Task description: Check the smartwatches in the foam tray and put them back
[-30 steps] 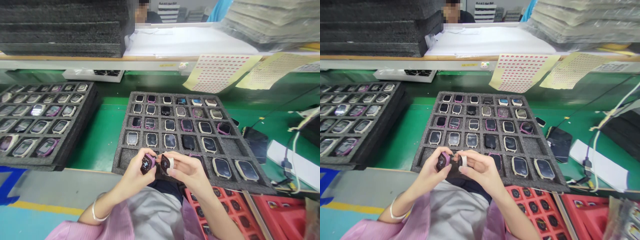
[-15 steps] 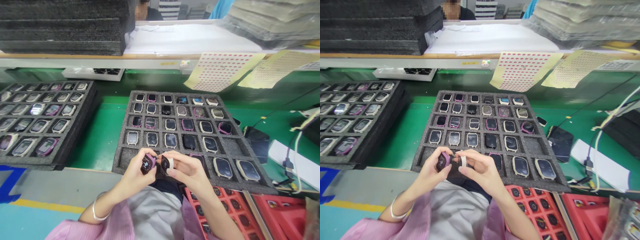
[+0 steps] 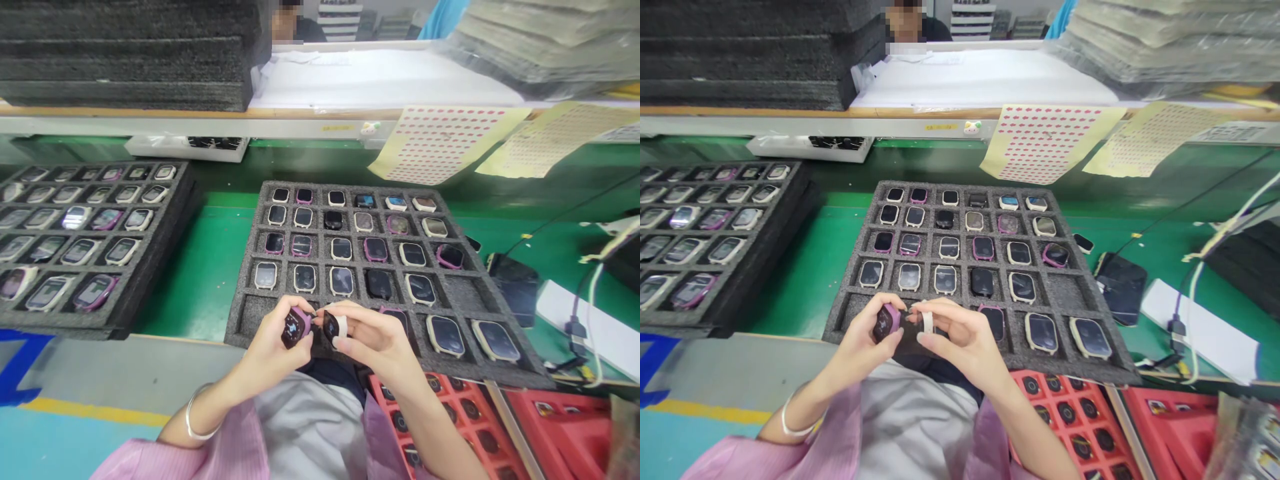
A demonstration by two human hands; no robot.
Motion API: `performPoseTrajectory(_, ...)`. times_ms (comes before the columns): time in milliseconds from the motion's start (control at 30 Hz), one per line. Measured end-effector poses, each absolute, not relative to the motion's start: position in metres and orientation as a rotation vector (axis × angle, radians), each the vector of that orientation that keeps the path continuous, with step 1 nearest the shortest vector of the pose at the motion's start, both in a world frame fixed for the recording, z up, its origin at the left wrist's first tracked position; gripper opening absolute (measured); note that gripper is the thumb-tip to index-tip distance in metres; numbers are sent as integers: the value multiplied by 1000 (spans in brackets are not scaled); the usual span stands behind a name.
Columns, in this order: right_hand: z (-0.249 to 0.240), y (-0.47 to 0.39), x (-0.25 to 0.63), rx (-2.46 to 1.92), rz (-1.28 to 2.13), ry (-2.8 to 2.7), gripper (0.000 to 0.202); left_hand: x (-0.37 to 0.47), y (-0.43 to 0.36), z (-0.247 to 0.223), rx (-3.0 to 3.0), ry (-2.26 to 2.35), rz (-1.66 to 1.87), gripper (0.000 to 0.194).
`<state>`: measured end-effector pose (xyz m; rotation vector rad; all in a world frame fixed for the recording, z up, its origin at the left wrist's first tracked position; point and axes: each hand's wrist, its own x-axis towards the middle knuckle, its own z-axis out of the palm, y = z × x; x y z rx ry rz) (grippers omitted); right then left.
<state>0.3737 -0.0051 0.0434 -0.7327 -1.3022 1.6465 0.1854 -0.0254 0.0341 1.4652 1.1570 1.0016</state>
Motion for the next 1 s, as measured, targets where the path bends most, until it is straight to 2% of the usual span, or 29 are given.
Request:
performPoseTrajectory(267, 45, -4, 374, -701, 1639, -1316, 35, 186, -26, 30, 1422, 1136, 1042, 38)
performPoseTrajectory(800, 42, -5, 374, -743, 1642, -1304, 32, 185, -26, 32, 1475, 1155, 1002, 32)
performPoseTrajectory(1000, 42, -4, 373, -705, 1635, -1304, 34, 187, -26, 30, 1433, 1166, 1054, 37)
